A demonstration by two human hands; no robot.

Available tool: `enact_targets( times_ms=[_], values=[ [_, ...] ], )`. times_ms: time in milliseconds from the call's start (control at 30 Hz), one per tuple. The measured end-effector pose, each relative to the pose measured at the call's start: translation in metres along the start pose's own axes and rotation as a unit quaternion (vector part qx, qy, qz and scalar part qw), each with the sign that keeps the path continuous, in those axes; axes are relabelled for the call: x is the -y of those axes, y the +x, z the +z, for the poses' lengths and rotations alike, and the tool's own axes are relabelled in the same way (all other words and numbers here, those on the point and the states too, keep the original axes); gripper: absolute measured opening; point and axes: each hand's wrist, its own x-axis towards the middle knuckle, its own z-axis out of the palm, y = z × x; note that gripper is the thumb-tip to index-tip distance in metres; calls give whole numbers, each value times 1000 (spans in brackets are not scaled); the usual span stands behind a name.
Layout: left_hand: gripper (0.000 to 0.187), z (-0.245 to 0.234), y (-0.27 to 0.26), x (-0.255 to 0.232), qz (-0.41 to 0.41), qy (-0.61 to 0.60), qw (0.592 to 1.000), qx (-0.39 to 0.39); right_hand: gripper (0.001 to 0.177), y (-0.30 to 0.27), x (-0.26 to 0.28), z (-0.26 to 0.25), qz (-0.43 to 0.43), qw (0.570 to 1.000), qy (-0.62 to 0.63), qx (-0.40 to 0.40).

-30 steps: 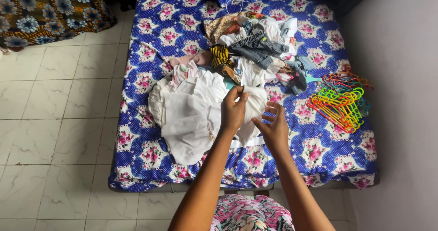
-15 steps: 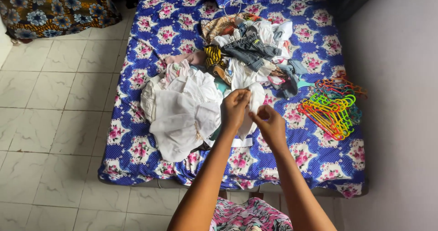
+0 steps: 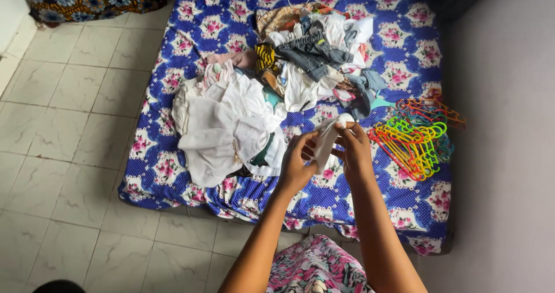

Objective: Hanging baby clothes on hangers and placing them in a wardrobe.

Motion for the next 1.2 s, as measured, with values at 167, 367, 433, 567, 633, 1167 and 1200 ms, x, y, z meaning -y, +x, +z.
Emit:
enact_targets(
  times_ms=[167,367,433,567,633,1167,1200],
  values=[
    [59,26,-9,-6,21,40,995,-92,22,-11,-3,-7,9,999,33,4],
    [36,30,8,-21,-113,20,987,-109,36,-31,9,-9,-73,992,-36,100],
    [32,31,11,-8,-143,-3,983,-113,43,-41,16,-7,-96,983,-87,134],
    [30,27,24,2,-81,-167,982,-28,51,-47,27,-3,-163,962,-205,83],
    [39,25,28,6,-87,-185,979,14,48,-44,22,-10,-147,956,-253,33],
    [13,13,50,13,-83,-100,989,71,28,-44,35,-2,-153,945,-291,6],
    [14,11,52,9,-104,-97,987,75,40,-50,43,3,-183,895,-408,-4]
  ],
)
